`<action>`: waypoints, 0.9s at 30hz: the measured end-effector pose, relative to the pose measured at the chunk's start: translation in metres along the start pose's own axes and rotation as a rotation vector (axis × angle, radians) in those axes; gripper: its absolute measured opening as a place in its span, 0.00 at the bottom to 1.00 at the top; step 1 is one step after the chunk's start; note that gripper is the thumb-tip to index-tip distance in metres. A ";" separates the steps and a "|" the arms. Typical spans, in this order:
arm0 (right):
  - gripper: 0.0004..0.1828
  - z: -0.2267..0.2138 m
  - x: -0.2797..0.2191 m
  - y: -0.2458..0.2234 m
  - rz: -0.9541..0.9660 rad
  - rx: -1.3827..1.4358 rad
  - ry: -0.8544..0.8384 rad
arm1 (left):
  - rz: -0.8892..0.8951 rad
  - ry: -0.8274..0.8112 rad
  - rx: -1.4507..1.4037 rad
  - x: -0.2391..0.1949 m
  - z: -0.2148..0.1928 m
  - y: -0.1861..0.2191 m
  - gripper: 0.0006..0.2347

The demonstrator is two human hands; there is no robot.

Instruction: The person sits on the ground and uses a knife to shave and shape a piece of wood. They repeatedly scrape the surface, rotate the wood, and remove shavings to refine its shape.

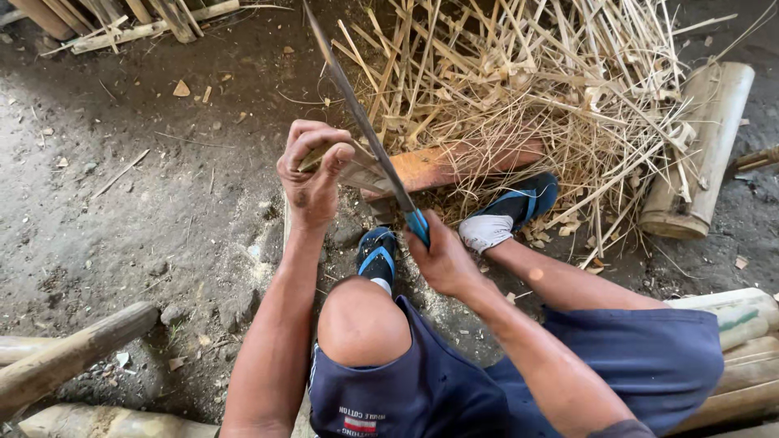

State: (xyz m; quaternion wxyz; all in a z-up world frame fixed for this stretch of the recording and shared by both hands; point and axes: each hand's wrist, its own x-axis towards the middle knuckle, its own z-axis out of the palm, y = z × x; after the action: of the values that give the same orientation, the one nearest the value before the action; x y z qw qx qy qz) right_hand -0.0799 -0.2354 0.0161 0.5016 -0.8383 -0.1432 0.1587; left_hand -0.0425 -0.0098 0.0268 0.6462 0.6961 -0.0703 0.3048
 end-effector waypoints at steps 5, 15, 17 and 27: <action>0.13 0.000 -0.001 0.005 -0.042 -0.026 0.018 | 0.021 0.022 -0.052 0.006 -0.003 -0.007 0.12; 0.15 0.060 0.023 0.117 -0.014 -0.135 0.093 | 0.093 0.109 -0.045 0.011 -0.012 -0.022 0.13; 0.19 0.078 0.044 0.178 0.311 -0.116 -0.004 | 0.095 0.130 -0.057 0.010 -0.017 -0.023 0.13; 0.18 0.066 0.038 0.068 0.159 -0.026 -0.038 | 0.148 0.395 0.002 0.009 -0.009 -0.035 0.10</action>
State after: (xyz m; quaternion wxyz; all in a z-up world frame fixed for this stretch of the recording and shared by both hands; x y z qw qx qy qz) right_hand -0.0666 -0.1988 -0.0785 0.4735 -0.8504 -0.0876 0.2118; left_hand -0.0215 0.0067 0.0015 0.6224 0.6166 0.0069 0.4821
